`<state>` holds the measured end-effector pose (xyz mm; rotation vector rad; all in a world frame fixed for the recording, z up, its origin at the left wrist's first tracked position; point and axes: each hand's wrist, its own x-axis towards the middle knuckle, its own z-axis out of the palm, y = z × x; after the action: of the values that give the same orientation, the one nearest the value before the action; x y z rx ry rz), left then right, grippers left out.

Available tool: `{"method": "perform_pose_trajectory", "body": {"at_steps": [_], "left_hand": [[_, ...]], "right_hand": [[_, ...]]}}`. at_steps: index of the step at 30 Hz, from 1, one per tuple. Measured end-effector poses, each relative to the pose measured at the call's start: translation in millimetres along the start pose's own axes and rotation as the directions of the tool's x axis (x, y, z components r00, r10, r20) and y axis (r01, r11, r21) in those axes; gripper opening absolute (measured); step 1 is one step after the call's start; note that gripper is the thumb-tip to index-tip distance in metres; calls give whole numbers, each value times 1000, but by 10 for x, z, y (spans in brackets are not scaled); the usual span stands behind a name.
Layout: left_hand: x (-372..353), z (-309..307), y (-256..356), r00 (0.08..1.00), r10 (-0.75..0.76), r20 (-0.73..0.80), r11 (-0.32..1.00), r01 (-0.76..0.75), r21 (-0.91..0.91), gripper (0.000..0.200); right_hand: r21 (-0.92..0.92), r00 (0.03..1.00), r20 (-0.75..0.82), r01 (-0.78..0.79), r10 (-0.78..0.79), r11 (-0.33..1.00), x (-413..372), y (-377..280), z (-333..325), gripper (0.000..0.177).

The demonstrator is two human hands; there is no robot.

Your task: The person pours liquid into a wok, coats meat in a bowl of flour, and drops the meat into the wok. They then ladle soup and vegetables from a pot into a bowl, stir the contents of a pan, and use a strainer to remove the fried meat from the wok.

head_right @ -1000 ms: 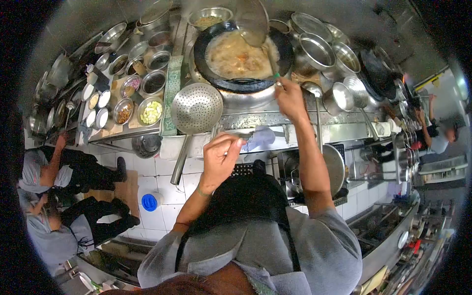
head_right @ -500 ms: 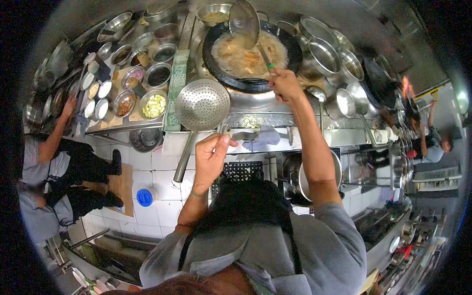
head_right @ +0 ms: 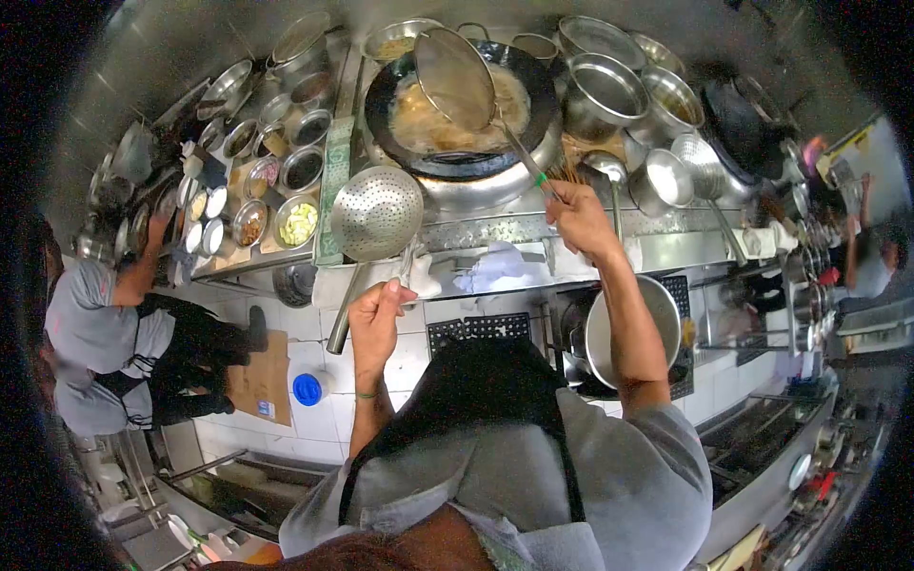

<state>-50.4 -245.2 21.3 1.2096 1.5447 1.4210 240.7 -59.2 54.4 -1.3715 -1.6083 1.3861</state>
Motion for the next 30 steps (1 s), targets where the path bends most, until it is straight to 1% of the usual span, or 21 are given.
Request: {"method": "perform_pose_trajectory", "body": {"at_steps": [1,2,4,5,7,9,11,14,15,16,18,20,21,22,24,25,26,27,28,29,30], "left_hand": [[-1,61,41,1000,21,23,1000,-22,18,39],[-16,114,80,998,38,45,999,-40,36,39],[-56,203,177,997,11,75,998,-16,61,38],[-64,242,221,996,0,93,997,-7,76,37],[-90,325,277,995,25,92,993,-35,115,36],[-125,418,318,994,45,99,987,-60,150,36],[-169,472,341,993,59,104,980,-77,184,37],[-258,545,353,996,42,83,989,-53,138,38],[-277,549,358,996,22,86,988,-35,151,38],[-298,578,349,996,17,86,991,-28,132,38],[-336,628,327,997,7,78,995,-14,95,39],[-302,717,390,989,37,141,983,-61,171,38],[-249,782,416,984,50,172,976,-85,203,37],[-165,855,418,976,115,185,962,-156,226,37],[123,1000,370,947,235,218,917,-291,273,36],[323,1057,311,933,285,219,864,-349,363,32],[560,1112,240,917,329,224,800,-397,450,29],[853,1172,179,836,500,224,670,-538,511,27],[1141,1226,136,723,648,240,510,-646,568,28],[1343,1268,137,760,620,196,482,-565,670,28],[1538,1309,131,790,595,149,444,-477,758,29]], "right_hand": [[3,1000,18,5,-5,1000,-74,-52,-62,34],[-40,993,-6,115,-116,993,-51,48,-122,34],[-126,942,-46,323,-331,938,-17,231,-196,35],[-120,959,-43,273,-280,954,-39,303,-259,35],[-109,984,-41,171,-176,979,-179,190,-315,35],[-128,987,-54,146,-154,981,-205,229,-246,26],[-45,974,-87,208,-211,977,-91,552,-224,22],[259,993,-92,98,-77,961,-197,420,-424,36],[277,981,-161,150,-108,949,-140,460,-476,39],[369,976,-201,154,-83,917,-85,452,-565,37],[540,965,-261,166,-23,825,20,407,-803,32],[721,970,-243,177,5,670,153,415,-1041,19],[788,973,-232,182,9,588,307,523,-1147,12],[838,978,-207,163,27,521,455,646,-1243,13],[920,986,-151,117,63,374,804,1030,-1446,16],[964,990,19,20,-141,266,1111,1533,-1661,31],[963,995,-30,54,-95,265,1065,1511,-1599,38],[960,996,-78,87,-46,266,949,1423,-1486,45],[956,992,-125,120,4,269,810,1344,-1362,52],[962,992,-119,103,48,252,666,1354,-1244,59],[979,996,-71,58,61,193,521,1413,-1108,58]]}}
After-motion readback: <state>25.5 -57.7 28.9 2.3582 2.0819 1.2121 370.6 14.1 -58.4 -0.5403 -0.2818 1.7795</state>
